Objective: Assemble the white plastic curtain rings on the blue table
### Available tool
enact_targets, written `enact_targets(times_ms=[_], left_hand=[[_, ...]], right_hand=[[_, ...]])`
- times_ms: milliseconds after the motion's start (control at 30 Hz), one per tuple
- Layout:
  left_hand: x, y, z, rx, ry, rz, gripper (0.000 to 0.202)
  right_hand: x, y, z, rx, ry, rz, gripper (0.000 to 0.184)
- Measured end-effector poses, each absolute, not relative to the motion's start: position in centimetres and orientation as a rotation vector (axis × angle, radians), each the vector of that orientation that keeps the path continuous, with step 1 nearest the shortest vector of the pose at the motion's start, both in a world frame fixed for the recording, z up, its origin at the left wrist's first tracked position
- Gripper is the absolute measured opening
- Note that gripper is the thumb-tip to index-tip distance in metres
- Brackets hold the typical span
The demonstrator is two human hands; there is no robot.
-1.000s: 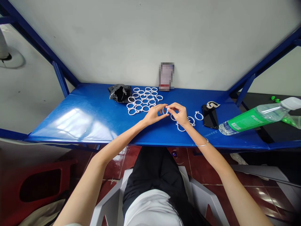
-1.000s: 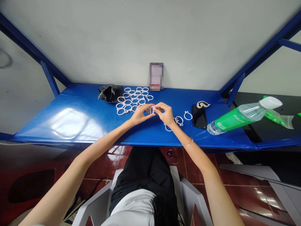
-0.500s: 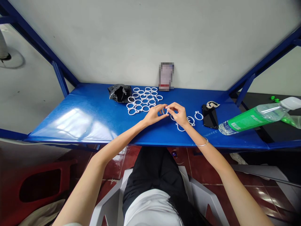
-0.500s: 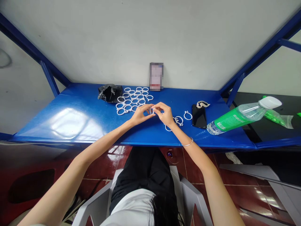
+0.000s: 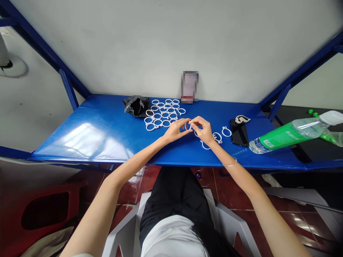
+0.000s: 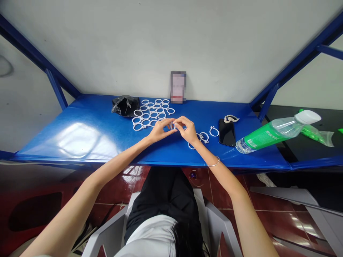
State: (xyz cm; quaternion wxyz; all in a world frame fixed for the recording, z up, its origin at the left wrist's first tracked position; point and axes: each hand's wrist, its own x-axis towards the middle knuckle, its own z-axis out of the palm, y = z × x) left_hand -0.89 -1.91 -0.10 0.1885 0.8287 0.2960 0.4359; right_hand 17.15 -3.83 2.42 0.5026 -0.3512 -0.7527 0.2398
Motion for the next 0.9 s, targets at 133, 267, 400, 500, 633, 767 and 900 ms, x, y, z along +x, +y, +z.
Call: enact_targets(times_ms=[133,267,400,500,633,767,900], left_hand=[[-0.85,-1.89,-0.05,2.334,0.822,1.242,0.051],[-0.88,-1.86,0.00,2.343,0.809,1.275,0.049],[-1.09,-1.91,0.33,2.367,0.844,1.267,0.043],[-1.25,-1.96,0.62,2.390,0.874,1.267,0.040],[-1.37,-1.94,0.75,2.419,0.918,1.301,0.039],[-1.40,-1.89,0.65,2.393,1.032,1.298,0.040],[-1.43,-1.84,0.61,2.373,1.073,1.258,0.040]], right_hand=[[17.14,-3.77,2.37,-0.856,-1.796,0.591,0.028],[17.09,-3.74,2.35,-0.840,-1.779,0.607,0.024],[17.01,-3.79,2.37,-0.834,-1.763,0.636,0.022],[16.99,-3.79,2.35,-0.860,-1.737,0.672,0.026],[17.04,-3.60,2.19,-0.905,-1.687,0.745,0.032],[16.95,-3.32,1.90,-0.940,-1.705,0.847,0.034],[16.72,-3.20,1.62,-0.957,-1.721,0.886,0.038]])
